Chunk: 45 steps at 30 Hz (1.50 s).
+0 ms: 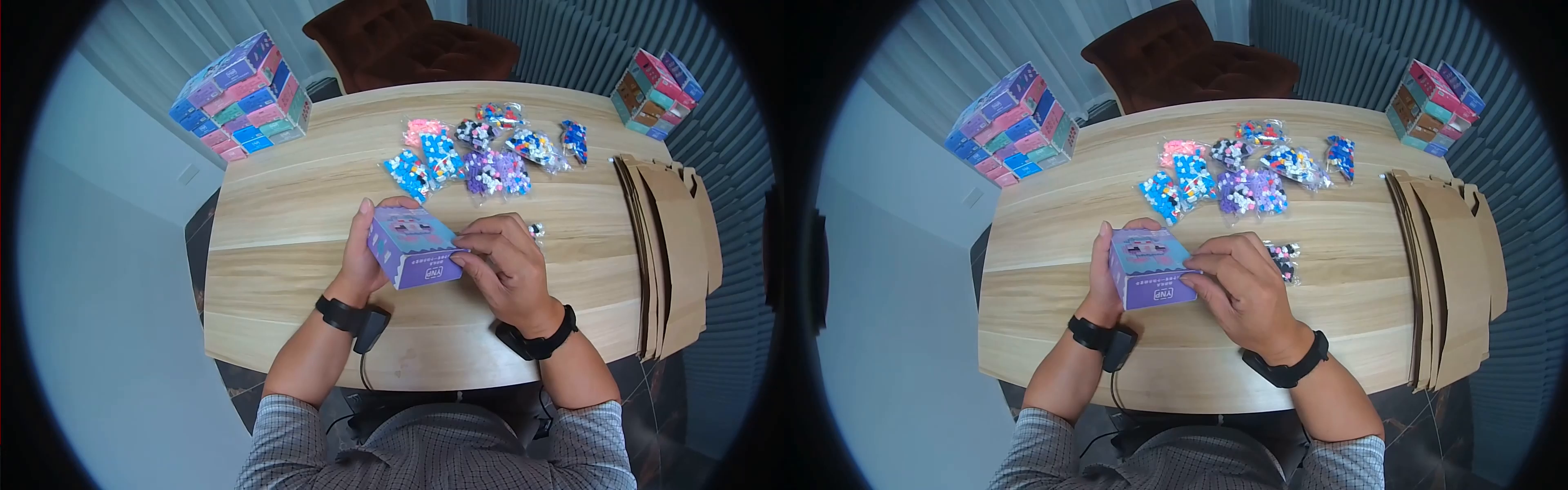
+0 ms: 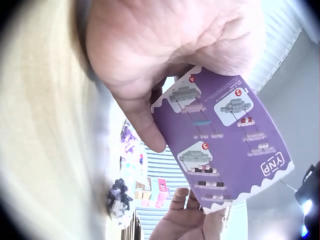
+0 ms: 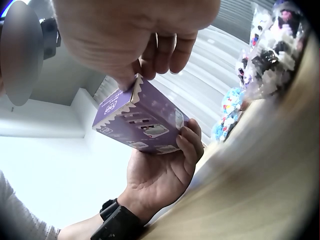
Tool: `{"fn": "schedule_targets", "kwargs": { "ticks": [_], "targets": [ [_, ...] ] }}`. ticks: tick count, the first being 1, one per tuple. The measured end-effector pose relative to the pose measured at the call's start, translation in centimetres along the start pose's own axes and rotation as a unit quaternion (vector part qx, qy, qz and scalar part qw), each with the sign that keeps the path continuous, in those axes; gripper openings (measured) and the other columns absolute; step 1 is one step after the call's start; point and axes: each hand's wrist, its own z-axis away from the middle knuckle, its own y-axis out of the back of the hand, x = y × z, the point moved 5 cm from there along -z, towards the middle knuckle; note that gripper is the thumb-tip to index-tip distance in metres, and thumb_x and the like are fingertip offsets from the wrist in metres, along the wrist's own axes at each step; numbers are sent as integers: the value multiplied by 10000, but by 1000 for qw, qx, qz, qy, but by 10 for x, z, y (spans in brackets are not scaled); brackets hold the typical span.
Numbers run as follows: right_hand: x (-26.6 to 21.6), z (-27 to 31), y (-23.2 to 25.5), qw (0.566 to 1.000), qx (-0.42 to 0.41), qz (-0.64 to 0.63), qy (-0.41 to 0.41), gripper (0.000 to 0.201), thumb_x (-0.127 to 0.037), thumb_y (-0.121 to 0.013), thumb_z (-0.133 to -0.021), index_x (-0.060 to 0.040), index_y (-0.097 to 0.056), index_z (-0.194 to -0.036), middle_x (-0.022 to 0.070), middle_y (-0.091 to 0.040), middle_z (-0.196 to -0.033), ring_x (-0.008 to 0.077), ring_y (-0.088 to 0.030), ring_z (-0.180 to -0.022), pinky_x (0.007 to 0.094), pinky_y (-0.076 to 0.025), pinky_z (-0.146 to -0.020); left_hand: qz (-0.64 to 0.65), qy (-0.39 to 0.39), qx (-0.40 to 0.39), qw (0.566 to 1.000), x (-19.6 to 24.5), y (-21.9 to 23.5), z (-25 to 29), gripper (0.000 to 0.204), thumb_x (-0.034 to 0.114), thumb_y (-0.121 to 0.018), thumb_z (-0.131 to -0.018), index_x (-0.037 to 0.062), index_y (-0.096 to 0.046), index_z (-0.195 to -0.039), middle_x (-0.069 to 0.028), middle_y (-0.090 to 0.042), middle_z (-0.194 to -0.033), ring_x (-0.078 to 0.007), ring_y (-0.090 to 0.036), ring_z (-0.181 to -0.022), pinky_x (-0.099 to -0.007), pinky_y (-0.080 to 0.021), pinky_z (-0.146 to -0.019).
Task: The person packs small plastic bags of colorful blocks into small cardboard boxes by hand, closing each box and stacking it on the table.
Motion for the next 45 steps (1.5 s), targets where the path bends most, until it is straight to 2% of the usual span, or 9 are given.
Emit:
{"fn": "schedule_targets", "kwargs": {
  "ticks": [15,21,24,27,30,33,37,40,45],
  "targets": [
    [9,-1,0,998,-36,32,-37,553,-48,-827,-846,-2,-650,-1368,180,-668,-1282,361,-641,-1102,409,-543,-926,9,5,20,1000,-7,1,6,685,592,-326,-1113,20,-550,-1417,-179,-647,-1362,-310,-631,-1278,-477,-528,-1069],
    [26,2,6,996,-1,1,-95,471,-4,-740,-924,7,-636,-1384,209,-638,-1337,344,-642,-1114,390,-574,-865,-46,-38,-5,998,6,-1,15,552,371,-559,-1077,16,-499,-1495,-160,-643,-1376,-285,-613,-1308,-458,-517,-1090],
    [31,5,7,993,35,-2,-112,484,18,-708,-949,-15,-612,-1421,187,-593,-1377,293,-648,-1095,340,-589,-825,-89,-138,78,983,26,8,18,518,269,-653,-1044,-4,-507,-1460,-152,-635,-1391,-270,-612,-1309,-437,-522,-1093],
    [32,5,12,991,61,12,-117,488,31,-696,-953,-23,-602,-1429,180,-580,-1372,271,-650,-1080,320,-591,-799,-86,-242,227,939,65,25,12,547,248,-742,-997,-33,-518,-1408,-157,-635,-1350,-240,-633,-1235,-387,-525,-1057],
    [29,4,11,992,67,11,-107,482,37,-696,-948,-26,-605,-1417,183,-580,-1362,270,-650,-1075,320,-585,-789,-274,-246,412,834,97,44,7,639,317,-826,-934,-53,-528,-1362,-176,-636,-1283,-220,-642,-1139,-347,-520,-1008],
    [26,4,10,995,61,18,-76,459,39,-700,-943,-22,-618,-1390,187,-585,-1351,279,-649,-1077,326,-574,-789,-388,-242,454,764,116,69,-17,770,304,-905,-842,-90,-497,-1364,-222,-657,-1221,-234,-667,-1062,-350,-557,-920],
    [25,4,10,995,54,21,-77,426,39,-707,-930,-6,-635,-1347,188,-594,-1333,291,-648,-1076,344,-561,-806,-620,-197,495,576,117,85,-50,826,372,-930,-785,-40,-523,-1374,-266,-572,-1297,-373,-559,-1222,-396,-482,-1044],
    [29,4,11,996,56,44,-61,412,40,-711,-918,7,-646,-1324,190,-596,-1321,300,-648,-1057,362,-554,-813,-627,-202,476,583,109,90,-74,809,425,-916,-780,-21,-556,-1352,-301,-549,-1311,-440,-516,-1257,-448,-454,-1086],
    [29,4,11,994,40,26,-101,407,58,-716,-898,10,-658,-1298,199,-599,-1297,334,-657,-1051,385,-553,-848,-691,-151,495,504,113,92,-113,760,484,-891,-786,-13,-613,-1288,-272,-554,-1321,-435,-526,-1262,-473,-449,-1093]
  ]
}}
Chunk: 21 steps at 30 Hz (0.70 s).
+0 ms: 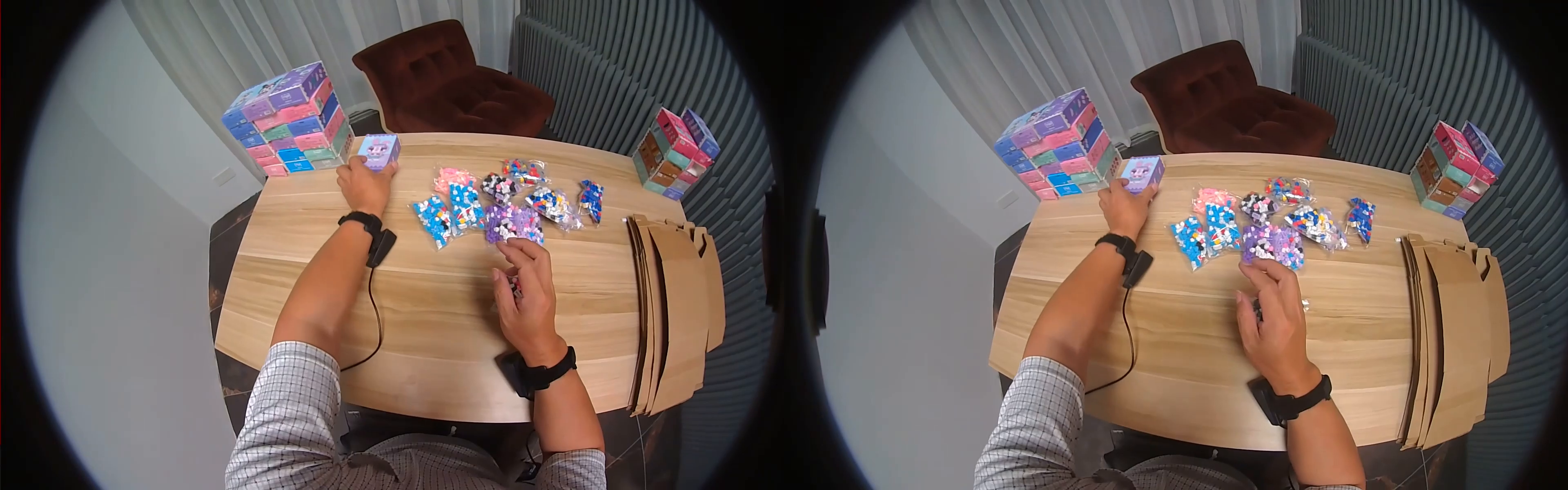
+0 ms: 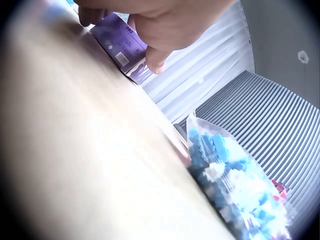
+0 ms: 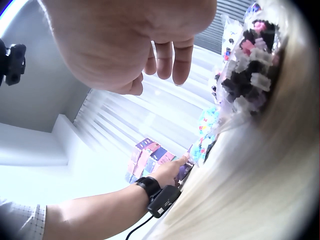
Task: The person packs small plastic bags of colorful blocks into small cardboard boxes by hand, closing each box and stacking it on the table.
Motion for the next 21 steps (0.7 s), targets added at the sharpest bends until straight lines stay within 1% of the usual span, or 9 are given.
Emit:
{"fn": "schedule_targets", "kwargs": {
  "ticks": [1,4,5,8,9,13,16,21],
  "targets": [
    [0,0,0,1000,-3,-3,-7,406,61,-717,-896,9,-661,-1294,201,-600,-1292,340,-660,-1051,388,-555,-855,-4,-3,0,1000,3,-3,-5,745,490,-887,-789,-10,-625,-1275,-263,-561,-1316,-434,-527,-1264,-479,-448,-1094],
    [-1,-1,0,1000,-1,17,11,409,67,-721,-889,9,-661,-1290,206,-601,-1285,351,-662,-1069,401,-557,-884,-43,-3,-5,999,10,-9,-22,722,415,-903,-787,-15,-625,-1296,-224,-557,-1329,-423,-532,-1265,-489,-446,-1106],
    [-1,-1,-1,1000,-4,17,7,407,66,-721,-889,10,-662,-1287,208,-601,-1283,354,-661,-1076,405,-556,-891,-73,-10,0,997,11,-10,-27,712,431,-894,-797,-16,-633,-1285,-209,-580,-1316,-407,-547,-1255,-494,-457,-1084],
    [0,-1,-1,1000,-13,20,-2,400,65,-725,-886,11,-663,-1278,213,-604,-1274,362,-657,-1094,415,-555,-910,-145,-21,15,989,14,-14,-42,726,511,-860,-815,-19,-648,-1264,-224,-594,-1334,-422,-546,-1267,-480,-470,-1075],
    [0,-2,-1,1000,-15,23,-3,398,65,-726,-885,12,-663,-1275,214,-605,-1270,364,-656,-1099,417,-554,-913,-163,-21,9,986,13,-15,-46,738,524,-849,-826,-13,-639,-1286,-213,-605,-1329,-414,-559,-1265,-488,-481,-1059],
    [1,-2,-1,999,-16,27,-3,393,66,-732,-878,13,-667,-1262,216,-611,-1256,368,-654,-1102,420,-552,-920,-177,-16,0,984,12,-16,-54,759,529,-848,-829,-9,-617,-1313,-208,-606,-1332,-402,-573,-1277,-507,-486,-1054],
    [1,-2,-2,999,-18,32,1,391,67,-735,-875,15,-668,-1257,215,-613,-1255,369,-654,-1102,421,-552,-920,-177,-3,6,984,11,-16,-58,713,525,-848,-827,5,-633,-1265,-180,-608,-1295,-372,-579,-1250,-491,-487,-1029],
    [1,-3,-3,1000,-14,9,-2,386,67,-736,-871,17,-674,-1248,218,-616,-1250,380,-650,-1109,427,-549,-927,-144,1,11,989,7,-10,-57,749,498,-881,-803,-27,-600,-1258,-233,-594,-1300,-415,-614,-1217,-497,-526,-1019]
  ]
}}
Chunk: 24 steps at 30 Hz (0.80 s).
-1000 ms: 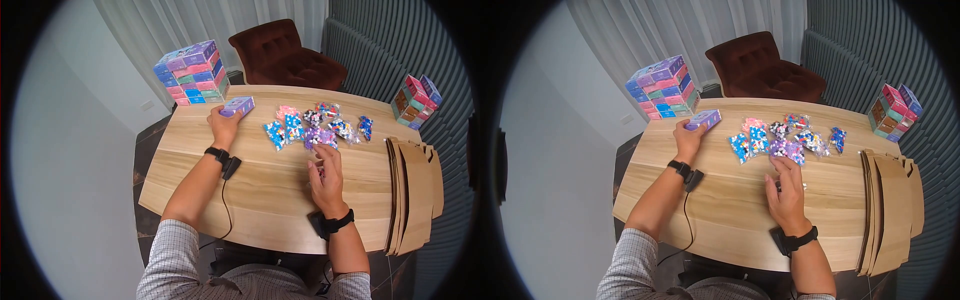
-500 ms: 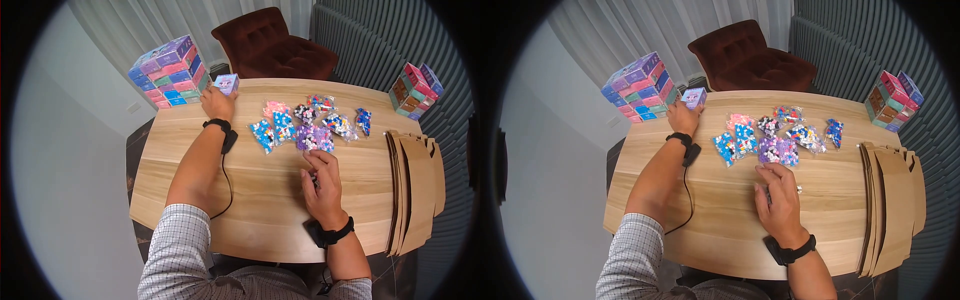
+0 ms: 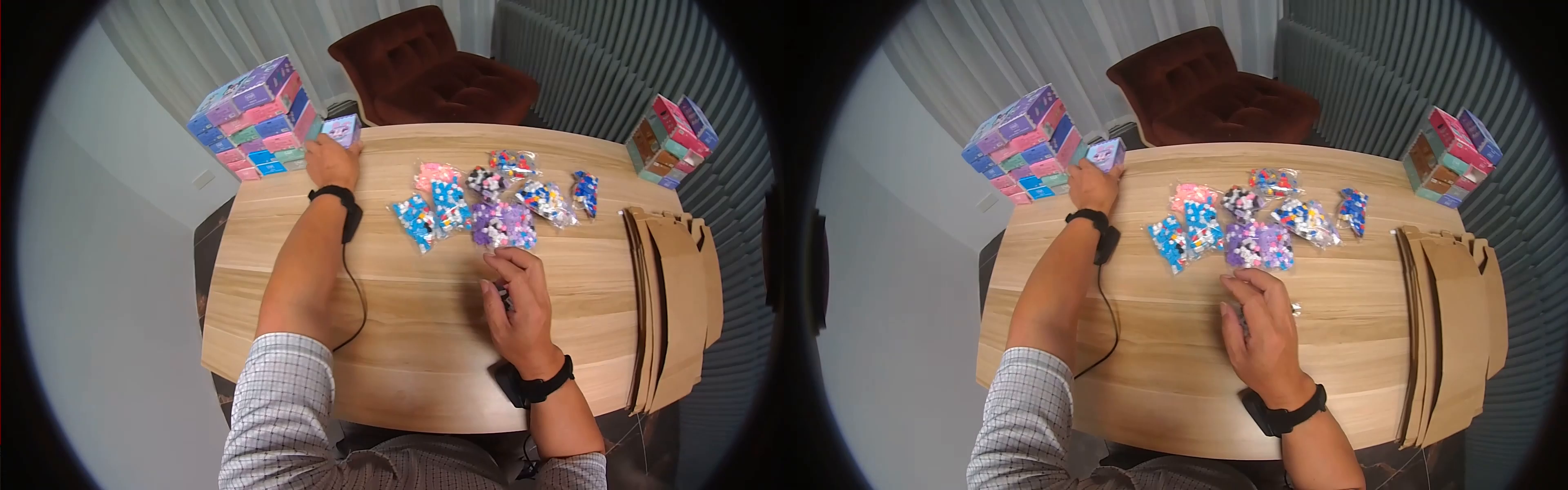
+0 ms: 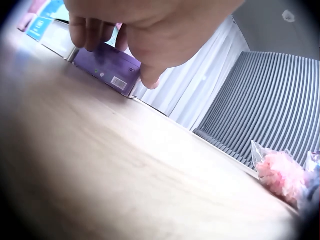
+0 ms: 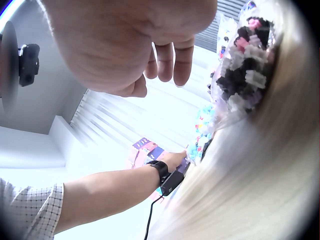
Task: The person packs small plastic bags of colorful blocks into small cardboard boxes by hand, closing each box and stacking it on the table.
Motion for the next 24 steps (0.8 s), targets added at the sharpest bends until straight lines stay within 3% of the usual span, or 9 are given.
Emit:
{"fn": "schedule_targets", "kwargs": {
  "ticks": [3,6,8,9,11,13,20,23,24],
  "targets": [
    [2,1,3,1000,10,-2,5,383,60,-736,-869,17,-677,-1245,214,-619,-1257,392,-646,-1117,433,-546,-935,44,-7,1,999,-2,5,5,781,466,-904,-784,-33,-558,-1275,-292,-566,-1310,-471,-628,-1182,-528,-529,-1015],
    [4,1,5,1000,19,-10,4,391,60,-725,-870,14,-670,-1254,209,-619,-1262,397,-641,-1118,436,-547,-932,135,-95,7,986,-9,1,5,724,446,-858,-833,-39,-561,-1282,-308,-553,-1318,-486,-620,-1157,-513,-531,-990],
    [4,0,8,1000,25,-14,7,403,64,-714,-872,9,-663,-1267,207,-618,-1262,399,-638,-1118,437,-548,-927,254,-93,-12,963,-17,-4,7,568,451,-811,-900,-13,-615,-1161,-195,-643,-1062,-368,-662,-979,-447,-550,-869],
    [5,-1,9,999,32,-15,8,411,68,-708,-871,7,-658,-1274,207,-617,-1262,398,-637,-1118,437,-548,-921,316,-92,-43,943,-20,4,13,482,449,-787,-934,13,-640,-1078,-133,-664,-934,-296,-680,-853,-407,-568,-768],
    [6,0,10,999,43,-20,8,429,77,-696,-869,3,-650,-1289,207,-615,-1263,396,-636,-1119,438,-549,-910,488,47,-234,840,-28,20,42,344,409,-719,-1010,94,-624,-910,-8,-594,-734,-142,-573,-604,-296,-479,-543],
    [6,0,11,998,53,-33,-3,444,83,-686,-870,-2,-643,-1304,207,-610,-1261,396,-640,-1100,436,-556,-885,598,116,-260,749,-17,60,90,295,342,-678,-1051,147,-586,-849,34,-561,-703,-74,-467,-500,-245,-359,-439],
    [11,1,20,993,112,-43,-13,445,66,-669,-912,-12,-617,-1348,188,-581,-1280,301,-661,-1005,372,-583,-821,708,220,-315,593,-20,85,190,248,298,-664,-1056,156,-585,-868,42,-537,-692,-91,-494,-575,-237,-395,-523],
    [18,1,24,990,139,-31,-14,439,57,-662,-929,-14,-607,-1359,173,-573,-1284,256,-663,-985,339,-588,-813,722,254,-337,548,-22,80,216,257,273,-680,-1047,144,-556,-863,32,-533,-698,-83,-493,-586,-241,-383,-521],
    [20,0,26,988,149,-25,-11,438,54,-661,-934,-14,-603,-1362,169,-571,-1284,244,-663,-980,330,-590,-811,711,260,-330,564,-22,80,220,275,286,-681,-1044,149,-545,-848,31,-521,-684,-87,-478,-564,-251,-373,-509]
  ]
}}
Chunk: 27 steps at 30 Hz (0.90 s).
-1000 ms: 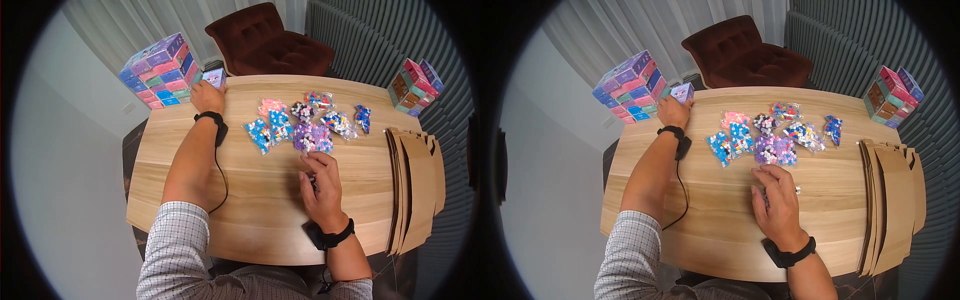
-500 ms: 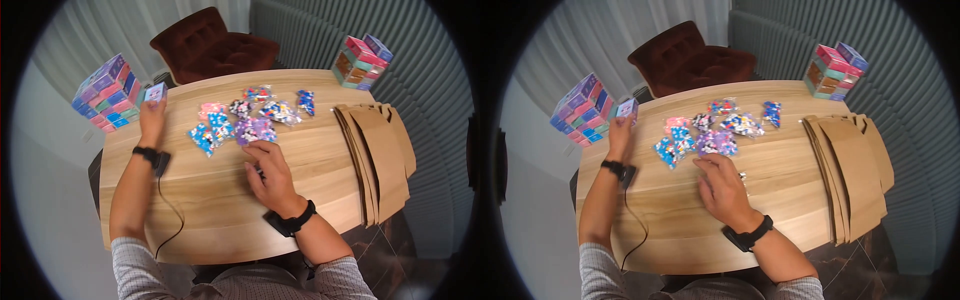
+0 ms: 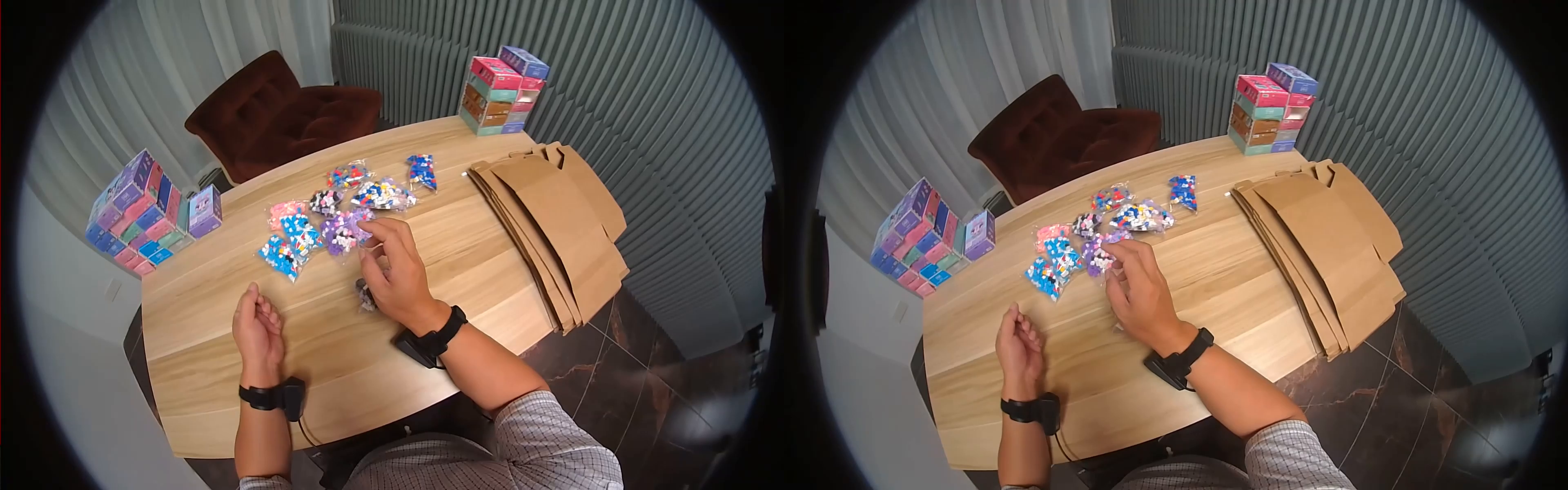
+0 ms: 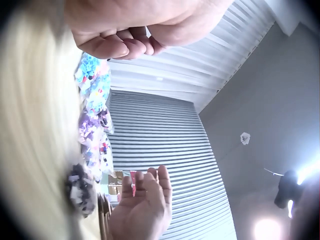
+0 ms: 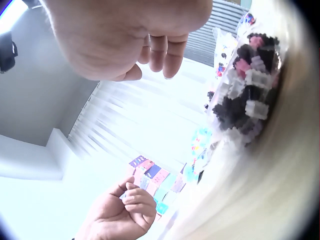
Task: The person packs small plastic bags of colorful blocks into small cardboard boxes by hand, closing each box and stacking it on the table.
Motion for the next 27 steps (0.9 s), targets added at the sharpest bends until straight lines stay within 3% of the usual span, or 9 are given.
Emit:
{"fn": "schedule_targets", "kwargs": {
  "ticks": [9,12,15,18,20,22,24,26,27],
  "targets": [
    [6,-22,11,987,43,-104,-116,414,4,-647,-981,2,-564,-1387,154,-551,-1323,178,-673,-993,303,-585,-822,-56,-86,-37,994,-6,3,1,332,260,-615,-1080,141,-486,-798,20,-465,-650,-90,-416,-514,-249,-324,-475],
    [2,-49,29,986,69,-113,-104,442,0,-656,-965,19,-546,-1393,168,-561,-1307,195,-679,-975,303,-584,-820,-80,-93,-61,991,-12,0,-1,346,247,-611,-1079,144,-466,-782,17,-455,-646,-85,-402,-513,-246,-310,-470],
    [12,-87,53,992,84,1,-91,503,-48,-704,-930,29,-537,-1399,189,-576,-1293,236,-672,-1004,351,-578,-873,-87,-90,-64,990,-12,-4,0,355,235,-611,-1076,142,-453,-772,16,-447,-637,-83,-390,-501,-248,-304,-465],
    [56,-131,77,987,119,95,-44,586,-114,-755,-896,34,-526,-1414,220,-589,-1285,293,-649,-1065,404,-548,-956,-92,-94,-67,989,-12,-3,0,366,225,-605,-1078,139,-440,-763,15,-440,-630,-82,-382,-493,-247,-300,-462],
    [75,-161,99,978,152,128,-70,642,-172,-781,-884,50,-513,-1424,251,-583,-1320,361,-620,-1147,462,-508,-1022,-100,-102,-74,987,-13,-3,1,374,216,-603,-1079,138,-431,-756,15,-436,-627,-81,-379,-491,-246,-297,-460],
    [118,-191,125,938,200,283,25,699,-183,-810,-860,81,-498,-1426,283,-587,-1341,415,-612,-1181,492,-500,-1030,-108,-104,-74,986,-15,-1,1,382,209,-604,-1078,138,-422,-749,15,-434,-627,-78,-379,-493,-245,-295,-459],
    [137,-217,156,930,205,305,-19,724,-202,-837,-836,106,-502,-1399,295,-621,-1311,454,-603,-1213,516,-477,-1066,-115,-103,-72,985,-16,-1,0,389,203,-607,-1077,141,-417,-743,18,-432,-627,-75,-379,-495,-243,-294,-458],
    [154,-234,188,902,221,364,-76,779,-300,-889,-821,95,-548,-1400,301,-703,-1255,424,-681,-1200,452,-521,-1047,-122,-99,-67,985,-16,-2,1,394,200,-613,-1074,145,-415,-739,22,-431,-626,-71,-378,-497,-241,-292,-458],
    [161,-239,200,895,222,376,-94,741,-297,-886,-816,81,-559,-1363,289,-695,-1253,430,-657,-1219,472,-505,-1060,-125,-98,-67,985,-16,-1,1,395,199,-616,-1073,147,-414,-737,25,-430,-625,-69,-378,-498,-240,-293,-457]
  ]
}}
